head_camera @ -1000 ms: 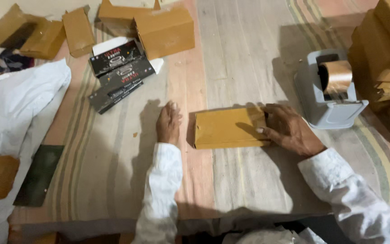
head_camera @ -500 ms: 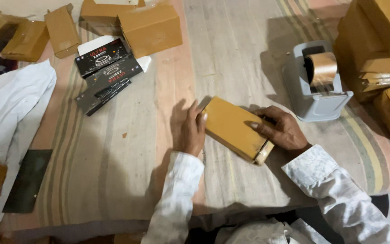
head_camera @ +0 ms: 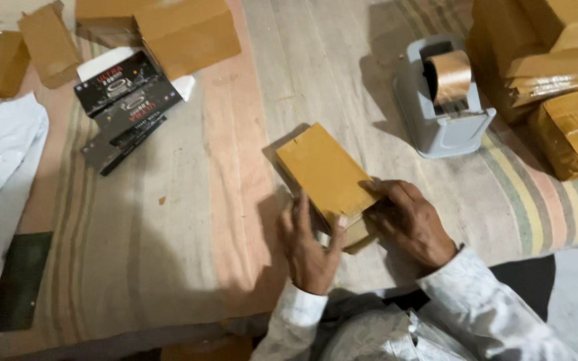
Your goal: The person places small black product boxes into brown cardboard shipping boxes, folds the flaps, and seals them with packing tape using a handheld dispenser. The sealed boxes are stacked to the right.
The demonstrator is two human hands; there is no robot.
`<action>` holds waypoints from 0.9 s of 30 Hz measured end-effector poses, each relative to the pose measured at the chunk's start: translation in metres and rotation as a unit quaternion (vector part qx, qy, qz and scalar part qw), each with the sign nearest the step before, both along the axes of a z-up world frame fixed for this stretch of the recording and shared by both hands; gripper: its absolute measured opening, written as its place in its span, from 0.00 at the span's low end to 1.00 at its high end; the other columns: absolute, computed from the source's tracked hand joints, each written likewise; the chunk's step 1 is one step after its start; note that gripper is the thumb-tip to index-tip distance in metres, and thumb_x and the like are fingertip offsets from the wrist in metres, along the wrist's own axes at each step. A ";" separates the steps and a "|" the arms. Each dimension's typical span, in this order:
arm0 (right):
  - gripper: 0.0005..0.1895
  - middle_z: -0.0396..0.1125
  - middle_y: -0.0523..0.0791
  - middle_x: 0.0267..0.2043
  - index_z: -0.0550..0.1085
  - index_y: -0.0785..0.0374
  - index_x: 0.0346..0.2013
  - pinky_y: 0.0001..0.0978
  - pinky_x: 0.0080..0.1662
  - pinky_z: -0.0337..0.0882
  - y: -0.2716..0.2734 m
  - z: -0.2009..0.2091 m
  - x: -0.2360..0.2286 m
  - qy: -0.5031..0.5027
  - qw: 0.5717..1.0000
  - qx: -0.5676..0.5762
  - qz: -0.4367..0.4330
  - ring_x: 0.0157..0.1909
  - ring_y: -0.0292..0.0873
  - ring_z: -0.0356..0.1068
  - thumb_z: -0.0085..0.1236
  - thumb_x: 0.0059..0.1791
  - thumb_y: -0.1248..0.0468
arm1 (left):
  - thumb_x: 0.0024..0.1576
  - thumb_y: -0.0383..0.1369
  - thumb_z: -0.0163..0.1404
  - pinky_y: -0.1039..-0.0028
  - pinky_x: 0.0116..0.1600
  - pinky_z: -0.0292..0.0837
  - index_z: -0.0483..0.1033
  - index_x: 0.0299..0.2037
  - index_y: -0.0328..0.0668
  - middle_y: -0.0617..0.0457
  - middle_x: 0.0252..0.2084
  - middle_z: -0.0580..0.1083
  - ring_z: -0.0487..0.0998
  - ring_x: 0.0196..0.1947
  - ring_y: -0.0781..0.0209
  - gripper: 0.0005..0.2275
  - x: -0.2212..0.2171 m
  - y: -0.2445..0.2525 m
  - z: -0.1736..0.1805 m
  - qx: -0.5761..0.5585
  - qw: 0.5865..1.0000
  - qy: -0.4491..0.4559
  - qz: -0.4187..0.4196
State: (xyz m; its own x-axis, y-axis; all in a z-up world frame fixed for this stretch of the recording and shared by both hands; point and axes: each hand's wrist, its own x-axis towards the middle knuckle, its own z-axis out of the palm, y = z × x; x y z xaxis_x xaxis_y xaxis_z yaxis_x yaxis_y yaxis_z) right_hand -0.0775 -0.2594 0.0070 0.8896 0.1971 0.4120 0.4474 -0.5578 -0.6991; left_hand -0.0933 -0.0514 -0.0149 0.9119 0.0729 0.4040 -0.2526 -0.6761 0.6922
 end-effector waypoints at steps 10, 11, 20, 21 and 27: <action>0.12 0.68 0.56 0.48 0.72 0.69 0.50 0.44 0.44 0.75 0.021 0.005 0.026 0.003 0.988 0.027 -0.153 0.44 0.57 0.74 0.57 0.52 0.69 | 0.57 0.18 0.47 0.59 0.66 0.68 0.55 0.75 0.40 0.34 0.70 0.66 0.70 0.66 0.40 0.33 0.074 -0.013 -0.017 -0.087 0.991 -0.026 -0.102; 0.12 0.68 0.56 0.48 0.73 0.68 0.51 0.44 0.45 0.75 0.019 0.007 0.033 -0.014 0.988 0.027 -0.152 0.45 0.57 0.73 0.55 0.52 0.70 | 0.57 0.17 0.46 0.61 0.62 0.71 0.57 0.75 0.42 0.35 0.67 0.69 0.74 0.62 0.42 0.32 0.086 -0.009 -0.019 -0.087 0.990 -0.005 -0.107; 0.19 0.68 0.56 0.50 0.75 0.59 0.57 0.49 0.51 0.73 0.020 -0.002 0.047 -0.039 0.983 -0.025 -0.176 0.49 0.61 0.71 0.52 0.51 0.71 | 0.60 0.21 0.48 0.69 0.46 0.78 0.70 0.66 0.43 0.41 0.56 0.77 0.82 0.44 0.51 0.22 0.089 -0.005 -0.020 -0.143 0.982 0.024 -0.122; 0.20 0.68 0.56 0.51 0.75 0.58 0.58 0.49 0.51 0.72 0.020 -0.001 0.049 -0.038 0.983 -0.027 -0.178 0.49 0.60 0.71 0.50 0.52 0.71 | 0.61 0.23 0.51 0.70 0.43 0.77 0.71 0.64 0.43 0.42 0.54 0.78 0.82 0.41 0.52 0.20 0.091 0.000 -0.014 -0.166 0.977 0.060 -0.123; 0.22 0.68 0.56 0.53 0.75 0.59 0.59 0.50 0.53 0.71 0.021 -0.002 0.045 -0.041 0.980 -0.049 -0.188 0.52 0.61 0.71 0.52 0.50 0.70 | 0.55 0.24 0.56 0.63 0.61 0.72 0.79 0.52 0.41 0.46 0.53 0.79 0.78 0.56 0.48 0.14 0.070 0.066 0.004 -0.003 0.991 -0.130 0.025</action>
State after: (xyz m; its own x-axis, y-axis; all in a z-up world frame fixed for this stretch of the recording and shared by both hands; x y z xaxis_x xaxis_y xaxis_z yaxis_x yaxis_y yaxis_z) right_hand -0.0327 -0.2384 0.0055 0.8721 -0.0961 0.4798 0.2491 -0.7568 -0.6043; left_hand -0.0234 0.0147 -0.0108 0.7722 0.1188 0.6242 -0.3889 -0.6885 0.6122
